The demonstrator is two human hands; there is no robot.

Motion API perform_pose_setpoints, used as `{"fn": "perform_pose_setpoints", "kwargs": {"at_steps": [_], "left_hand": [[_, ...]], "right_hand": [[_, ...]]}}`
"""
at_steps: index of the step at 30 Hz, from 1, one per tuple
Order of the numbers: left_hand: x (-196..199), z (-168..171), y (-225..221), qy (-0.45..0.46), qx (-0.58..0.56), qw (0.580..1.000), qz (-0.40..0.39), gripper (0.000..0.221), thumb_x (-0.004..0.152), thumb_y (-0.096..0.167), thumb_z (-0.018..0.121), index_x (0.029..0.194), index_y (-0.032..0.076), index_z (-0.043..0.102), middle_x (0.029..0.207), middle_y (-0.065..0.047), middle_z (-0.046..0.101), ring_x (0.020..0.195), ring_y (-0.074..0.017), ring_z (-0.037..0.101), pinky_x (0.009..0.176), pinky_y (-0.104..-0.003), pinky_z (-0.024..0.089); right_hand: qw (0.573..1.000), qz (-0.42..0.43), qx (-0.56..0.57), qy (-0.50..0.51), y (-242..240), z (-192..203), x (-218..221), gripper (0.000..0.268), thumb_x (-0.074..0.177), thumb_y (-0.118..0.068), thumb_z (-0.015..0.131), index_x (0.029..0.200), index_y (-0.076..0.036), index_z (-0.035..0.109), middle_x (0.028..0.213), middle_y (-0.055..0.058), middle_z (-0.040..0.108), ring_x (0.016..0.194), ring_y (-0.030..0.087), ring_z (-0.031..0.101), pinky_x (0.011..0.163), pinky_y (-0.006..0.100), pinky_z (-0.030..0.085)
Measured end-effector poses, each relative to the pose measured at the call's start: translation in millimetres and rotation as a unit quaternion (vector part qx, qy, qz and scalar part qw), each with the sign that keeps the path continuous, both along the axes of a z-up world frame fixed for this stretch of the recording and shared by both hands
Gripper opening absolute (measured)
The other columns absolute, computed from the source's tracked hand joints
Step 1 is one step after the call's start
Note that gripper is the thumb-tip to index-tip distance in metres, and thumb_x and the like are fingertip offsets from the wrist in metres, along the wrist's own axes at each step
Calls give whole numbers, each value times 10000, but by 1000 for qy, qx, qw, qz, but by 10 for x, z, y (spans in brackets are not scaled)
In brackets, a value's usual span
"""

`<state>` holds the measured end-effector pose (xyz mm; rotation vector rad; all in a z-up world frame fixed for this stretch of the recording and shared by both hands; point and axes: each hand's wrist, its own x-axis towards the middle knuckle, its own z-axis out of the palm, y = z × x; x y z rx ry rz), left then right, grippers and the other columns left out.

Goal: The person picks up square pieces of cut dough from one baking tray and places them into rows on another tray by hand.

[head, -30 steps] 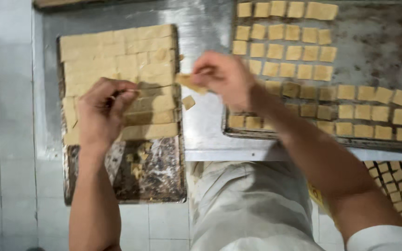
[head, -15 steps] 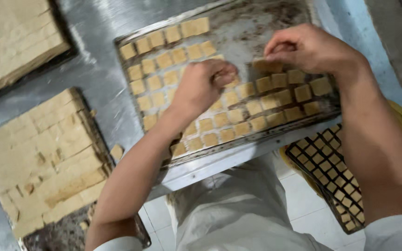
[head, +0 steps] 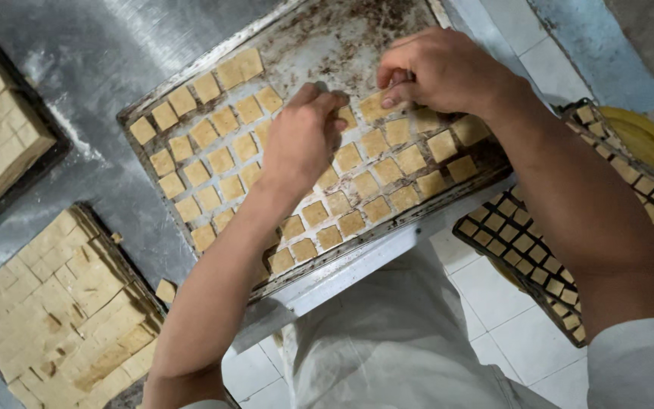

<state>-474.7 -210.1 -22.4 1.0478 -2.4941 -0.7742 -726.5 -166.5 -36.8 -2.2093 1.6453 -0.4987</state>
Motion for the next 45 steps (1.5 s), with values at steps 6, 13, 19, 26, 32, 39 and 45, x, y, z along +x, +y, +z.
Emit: {"fn": "perform_pose_setpoints", "kwargs": {"at_steps": [6,13,19,26,32,39,45], "left_hand": [[-134,7,73,7,-130,991,-21,318,871,212,797,1158,82,754,1178,-107,663,1094,-304,575,978,-440,484],[-409,-82,118,-36,-132,990,-21,331,860,311,805,1102,88,768,1106,-88,646,1074,-301,560,939,-464,438],[-432,-94,114,-48,-120,992,-7,339,866,313,806,1112,83,762,1116,-77,627,1069,-287,565,950,-457,434],[-392,-120,123,-32,-123,992,-8,290,832,262,811,1068,98,771,1124,-65,629,1082,-278,571,957,-458,434],[-340,-141,140,-16,-126,992,-4,306,834,281,809,1079,101,773,1135,-60,646,1113,-280,576,990,-486,436],[25,27,-15,-1,-152,988,24,316,925,248,764,1203,96,765,1233,-84,648,1154,-295,562,1014,-468,440],[281,75,75,-82,-127,988,30,150,835,218,775,951,127,801,1171,-82,643,1149,-303,524,997,-485,379]], "right_hand": [[987,58,-149,14,56,45,-261,338,872,-325,848,1086,-73,782,1050,80,713,1053,249,654,981,433,520],[989,34,-138,45,241,89,-478,439,773,-211,889,1165,-43,781,1088,109,700,1052,287,652,925,416,536],[997,-6,-81,10,276,91,-372,379,791,-228,903,1088,-35,769,1055,102,706,947,261,692,844,379,584],[996,0,-69,52,209,59,-151,401,806,-371,899,1127,-147,812,1161,78,664,1129,295,591,957,499,479],[995,26,-82,47,174,-60,-178,383,815,-339,873,1133,-145,781,1180,48,651,1196,240,600,1034,464,475],[1000,6,7,-13,145,86,-54,564,835,-491,796,1282,-153,732,1240,93,632,1161,269,580,1043,474,469],[995,50,-69,53,93,76,391,447,918,-496,704,1218,-170,764,1285,120,626,1226,302,530,1082,538,382]]}}
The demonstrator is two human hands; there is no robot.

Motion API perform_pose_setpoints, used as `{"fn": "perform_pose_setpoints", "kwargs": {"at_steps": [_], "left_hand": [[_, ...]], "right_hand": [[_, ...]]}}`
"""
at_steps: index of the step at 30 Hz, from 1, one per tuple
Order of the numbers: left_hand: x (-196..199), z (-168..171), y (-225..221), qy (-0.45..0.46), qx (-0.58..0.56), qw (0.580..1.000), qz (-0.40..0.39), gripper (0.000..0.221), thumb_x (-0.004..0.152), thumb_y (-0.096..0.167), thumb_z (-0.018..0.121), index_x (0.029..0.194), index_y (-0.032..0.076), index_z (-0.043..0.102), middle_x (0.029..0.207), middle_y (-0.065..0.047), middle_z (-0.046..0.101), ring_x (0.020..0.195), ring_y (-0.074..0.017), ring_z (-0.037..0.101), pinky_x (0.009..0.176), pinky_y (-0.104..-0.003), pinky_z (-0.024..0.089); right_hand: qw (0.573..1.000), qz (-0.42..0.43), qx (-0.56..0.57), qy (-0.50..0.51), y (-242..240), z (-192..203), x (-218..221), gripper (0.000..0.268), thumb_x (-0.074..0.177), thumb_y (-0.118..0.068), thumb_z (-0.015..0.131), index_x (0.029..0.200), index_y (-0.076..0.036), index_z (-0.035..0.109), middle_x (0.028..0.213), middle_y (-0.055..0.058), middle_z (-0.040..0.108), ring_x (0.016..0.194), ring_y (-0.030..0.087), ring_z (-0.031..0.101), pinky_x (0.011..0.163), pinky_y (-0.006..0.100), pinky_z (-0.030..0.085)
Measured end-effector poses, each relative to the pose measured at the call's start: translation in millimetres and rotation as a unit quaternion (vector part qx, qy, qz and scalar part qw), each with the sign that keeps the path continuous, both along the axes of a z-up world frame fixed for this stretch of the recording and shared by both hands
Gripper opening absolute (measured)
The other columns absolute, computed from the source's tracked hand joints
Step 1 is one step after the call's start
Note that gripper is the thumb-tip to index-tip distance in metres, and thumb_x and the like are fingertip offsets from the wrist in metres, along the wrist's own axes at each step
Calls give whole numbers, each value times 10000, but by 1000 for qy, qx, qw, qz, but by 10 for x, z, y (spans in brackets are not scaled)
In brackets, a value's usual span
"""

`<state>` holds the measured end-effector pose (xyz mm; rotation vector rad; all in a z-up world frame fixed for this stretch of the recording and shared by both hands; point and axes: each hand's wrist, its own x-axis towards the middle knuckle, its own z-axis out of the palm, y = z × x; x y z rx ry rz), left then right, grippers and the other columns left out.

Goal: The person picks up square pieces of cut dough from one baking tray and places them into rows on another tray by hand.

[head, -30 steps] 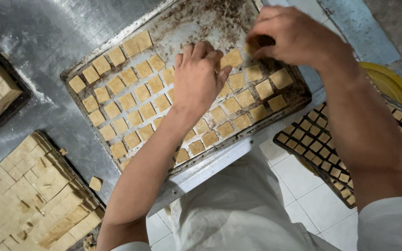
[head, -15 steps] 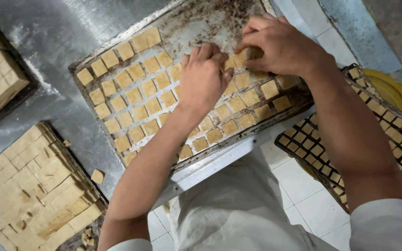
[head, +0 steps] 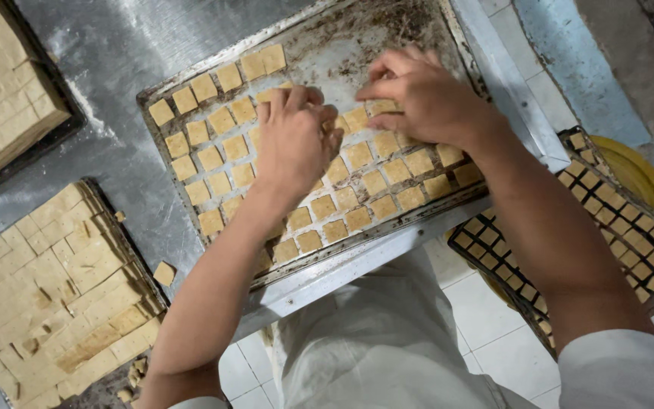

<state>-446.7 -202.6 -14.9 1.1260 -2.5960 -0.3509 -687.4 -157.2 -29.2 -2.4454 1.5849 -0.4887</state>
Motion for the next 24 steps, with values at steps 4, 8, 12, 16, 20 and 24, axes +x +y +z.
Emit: {"fn": "perform_pose_setpoints", "kwargs": {"at_steps": [4,8,12,16,20,24], "left_hand": [[9,-20,47,19,-13,1000,1,169,813,221,781,962,142,794,1181,-71,647,1162,-303,521,998,-492,381],[68,-28,78,43,-22,999,-1,260,824,233,793,1059,124,775,1184,-84,645,1159,-316,518,988,-487,385],[233,-57,107,70,-29,997,6,342,828,256,808,1137,114,762,1198,-89,642,1155,-309,525,984,-478,395],[200,-40,99,92,-40,995,15,294,819,264,816,1075,124,778,1171,-92,654,1150,-312,539,996,-484,403],[-247,-150,126,142,-39,989,-16,288,860,287,817,1072,94,781,1138,-121,658,1123,-312,550,995,-476,411],[-733,-391,118,183,-93,979,-18,246,722,244,821,892,69,786,1031,-138,668,1023,-318,571,895,-489,430]], "right_hand": [[1000,-4,31,4,-43,-121,57,380,898,-468,702,1128,-176,781,1265,95,640,1230,285,549,1084,522,377],[998,43,5,-41,-68,-65,-134,403,957,-439,738,1226,-139,741,1307,84,645,1212,253,590,1095,450,452],[998,-18,-11,-59,36,179,-452,317,1018,-294,747,1304,-156,739,1372,84,637,1297,257,587,1132,394,486],[994,-98,31,-29,152,362,-611,281,959,-177,789,1239,-177,769,1349,83,639,1299,263,592,1162,413,471],[980,-155,123,9,201,326,-578,359,832,-177,860,1182,-159,782,1306,93,625,1245,287,568,1084,444,439],[981,-155,114,26,205,279,-630,412,782,-200,877,1183,-175,788,1279,87,627,1230,286,580,1049,428,483]]}}
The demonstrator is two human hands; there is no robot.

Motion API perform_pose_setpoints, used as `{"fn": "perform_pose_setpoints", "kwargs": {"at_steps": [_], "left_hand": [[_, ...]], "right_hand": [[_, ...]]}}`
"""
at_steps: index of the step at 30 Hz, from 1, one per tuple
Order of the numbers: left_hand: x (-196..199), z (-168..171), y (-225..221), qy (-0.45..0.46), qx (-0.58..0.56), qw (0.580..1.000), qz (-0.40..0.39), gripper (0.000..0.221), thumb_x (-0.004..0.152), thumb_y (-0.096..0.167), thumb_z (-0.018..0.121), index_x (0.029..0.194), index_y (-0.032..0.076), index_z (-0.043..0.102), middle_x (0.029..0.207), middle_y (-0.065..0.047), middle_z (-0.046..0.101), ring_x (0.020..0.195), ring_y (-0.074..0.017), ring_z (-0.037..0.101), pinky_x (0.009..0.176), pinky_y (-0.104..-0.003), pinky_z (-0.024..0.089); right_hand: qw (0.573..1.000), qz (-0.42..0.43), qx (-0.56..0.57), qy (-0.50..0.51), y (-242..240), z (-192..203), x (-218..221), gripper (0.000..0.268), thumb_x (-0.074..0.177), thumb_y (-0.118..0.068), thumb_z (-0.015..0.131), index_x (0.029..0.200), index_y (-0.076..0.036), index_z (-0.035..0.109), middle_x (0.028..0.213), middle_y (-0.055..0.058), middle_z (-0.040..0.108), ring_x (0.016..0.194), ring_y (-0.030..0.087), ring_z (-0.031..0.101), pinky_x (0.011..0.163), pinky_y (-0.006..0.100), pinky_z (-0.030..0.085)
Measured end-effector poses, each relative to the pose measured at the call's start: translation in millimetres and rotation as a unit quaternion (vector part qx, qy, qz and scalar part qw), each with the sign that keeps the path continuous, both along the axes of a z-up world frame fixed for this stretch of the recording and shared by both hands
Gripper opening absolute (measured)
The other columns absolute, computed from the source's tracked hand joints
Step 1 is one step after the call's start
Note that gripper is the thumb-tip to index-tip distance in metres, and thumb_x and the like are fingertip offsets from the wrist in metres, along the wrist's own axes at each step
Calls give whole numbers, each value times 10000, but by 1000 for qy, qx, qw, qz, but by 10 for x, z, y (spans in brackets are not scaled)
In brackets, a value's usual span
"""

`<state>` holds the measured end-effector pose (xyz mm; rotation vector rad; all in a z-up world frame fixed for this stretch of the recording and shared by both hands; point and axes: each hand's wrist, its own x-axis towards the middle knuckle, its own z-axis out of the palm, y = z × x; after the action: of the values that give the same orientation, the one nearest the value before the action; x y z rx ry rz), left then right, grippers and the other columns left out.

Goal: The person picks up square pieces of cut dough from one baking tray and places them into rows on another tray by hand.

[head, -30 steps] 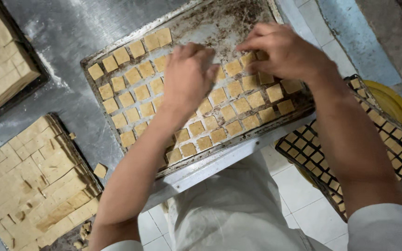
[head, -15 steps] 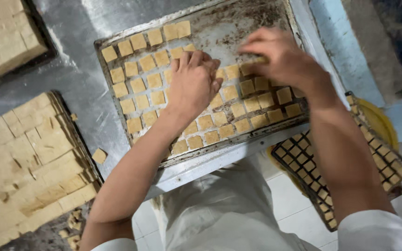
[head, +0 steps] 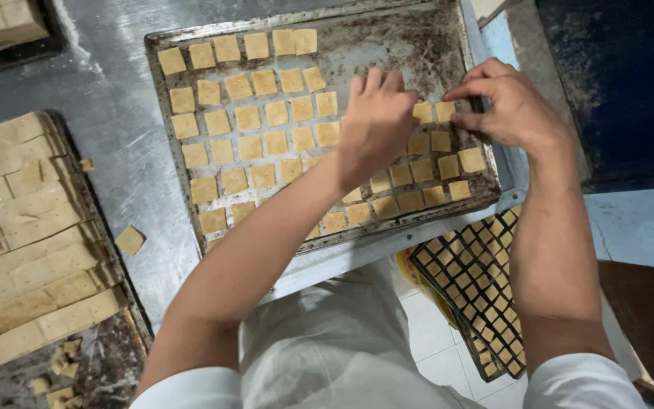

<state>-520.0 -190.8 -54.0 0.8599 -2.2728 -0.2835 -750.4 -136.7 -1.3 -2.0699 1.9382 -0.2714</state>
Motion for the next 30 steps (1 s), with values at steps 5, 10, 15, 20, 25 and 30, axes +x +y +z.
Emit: {"fn": "perform_pose_setpoints", "kwargs": {"at_steps": [5,10,15,20,25,30], "left_hand": [[-249,-72,10,-8,-20,1000,13,107,836,170,791,879,74,776,1064,-131,659,1034,-287,560,906,-450,417],[-30,52,-71,-109,27,993,17,120,797,166,780,889,91,796,1053,-148,654,1047,-316,540,905,-474,386],[17,61,-72,-84,67,994,15,135,750,201,801,858,120,812,1083,-118,674,1087,-336,525,950,-494,365],[4,60,-40,-74,48,996,12,263,771,179,791,1028,129,810,1122,-94,671,1140,-302,527,984,-466,367],[422,231,-130,-136,68,988,40,315,755,295,839,1019,126,806,1135,-117,668,1144,-334,516,1005,-503,348],[678,256,-112,-196,70,976,56,195,742,285,829,892,160,829,1129,-113,664,1151,-341,514,986,-511,338]], "right_hand": [[1000,0,-18,8,33,-11,-124,420,806,-245,879,1208,-172,779,1307,85,630,1270,294,573,1091,432,460],[995,76,-55,-20,-16,-153,-88,499,813,-298,903,1261,-132,759,1362,150,577,1297,347,499,1068,464,427],[996,66,-41,-30,-80,-181,-44,470,818,-303,877,1241,-128,765,1328,112,594,1285,321,517,1089,450,446],[986,122,-83,-82,-63,-113,99,465,883,-304,852,1299,-130,736,1316,99,604,1270,296,550,1070,413,479],[978,154,-110,-83,-68,-144,405,376,937,-309,833,1253,-123,753,1297,91,626,1248,271,568,1098,432,473],[964,205,-158,-70,-188,-264,628,387,893,-330,871,1196,-106,785,1247,105,619,1201,291,562,1049,456,422]]}}
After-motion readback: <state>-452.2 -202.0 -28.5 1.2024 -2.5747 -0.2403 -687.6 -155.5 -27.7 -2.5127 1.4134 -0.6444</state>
